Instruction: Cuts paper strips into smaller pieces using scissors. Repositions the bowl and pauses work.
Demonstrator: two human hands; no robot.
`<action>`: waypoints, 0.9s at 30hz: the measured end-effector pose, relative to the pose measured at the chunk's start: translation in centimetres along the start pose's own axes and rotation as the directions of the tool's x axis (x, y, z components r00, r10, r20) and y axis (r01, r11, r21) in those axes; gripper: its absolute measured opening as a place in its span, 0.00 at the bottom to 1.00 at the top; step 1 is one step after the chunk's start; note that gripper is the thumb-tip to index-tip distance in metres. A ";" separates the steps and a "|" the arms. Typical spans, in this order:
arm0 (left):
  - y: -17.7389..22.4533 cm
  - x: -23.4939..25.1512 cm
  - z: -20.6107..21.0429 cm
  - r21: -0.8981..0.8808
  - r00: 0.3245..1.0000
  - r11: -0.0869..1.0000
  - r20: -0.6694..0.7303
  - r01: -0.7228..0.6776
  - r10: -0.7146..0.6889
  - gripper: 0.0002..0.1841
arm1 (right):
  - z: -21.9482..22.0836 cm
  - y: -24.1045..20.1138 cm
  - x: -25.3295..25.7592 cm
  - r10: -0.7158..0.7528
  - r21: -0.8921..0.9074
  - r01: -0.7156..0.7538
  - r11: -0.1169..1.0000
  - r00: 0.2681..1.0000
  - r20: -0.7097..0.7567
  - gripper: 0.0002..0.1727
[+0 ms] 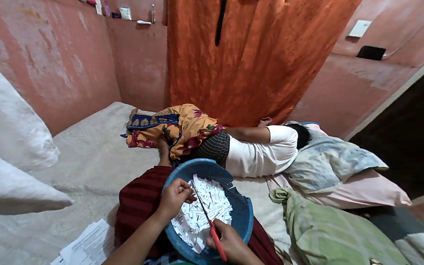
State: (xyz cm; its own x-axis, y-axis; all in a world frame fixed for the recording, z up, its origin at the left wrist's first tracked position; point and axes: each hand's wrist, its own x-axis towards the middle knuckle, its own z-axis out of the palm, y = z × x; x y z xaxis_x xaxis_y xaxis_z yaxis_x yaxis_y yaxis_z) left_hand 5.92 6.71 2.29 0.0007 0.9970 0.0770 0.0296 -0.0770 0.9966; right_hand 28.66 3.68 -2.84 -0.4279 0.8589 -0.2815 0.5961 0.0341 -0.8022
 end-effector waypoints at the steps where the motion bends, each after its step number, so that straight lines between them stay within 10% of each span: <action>1: 0.0 0.0 0.0 -0.003 1.000 1.000 0.000 -0.002 0.002 0.05 | 0.0 0.0 0.0 0.001 -0.004 -0.001 1.000 1.000 0.001 0.37; 13: 0.4 1.0 -0.3 0.257 0.987 0.964 0.123 0.069 -0.103 0.09 | 0.3 0.0 0.0 -0.025 0.031 0.028 0.999 0.997 -0.079 0.25; 18: 1.7 4.6 0.5 0.825 0.853 0.550 0.373 -0.125 -0.365 0.18 | 0.2 -0.6 -0.2 -0.007 0.065 0.011 0.998 0.998 -0.063 0.30; 27: 1.7 8.9 5.7 0.897 0.783 0.098 0.426 -0.431 -0.454 0.18 | 0.2 -0.4 -0.4 -0.037 0.140 0.054 0.989 0.992 -0.123 0.29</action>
State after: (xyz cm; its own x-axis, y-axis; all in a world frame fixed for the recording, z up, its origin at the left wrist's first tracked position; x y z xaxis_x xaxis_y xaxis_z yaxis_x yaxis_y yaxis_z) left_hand 11.62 15.43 4.47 0.4127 0.8159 -0.4050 0.8991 -0.4360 0.0378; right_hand 28.40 3.25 -2.49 -0.3631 0.9132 -0.1847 0.4712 0.0089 -0.8820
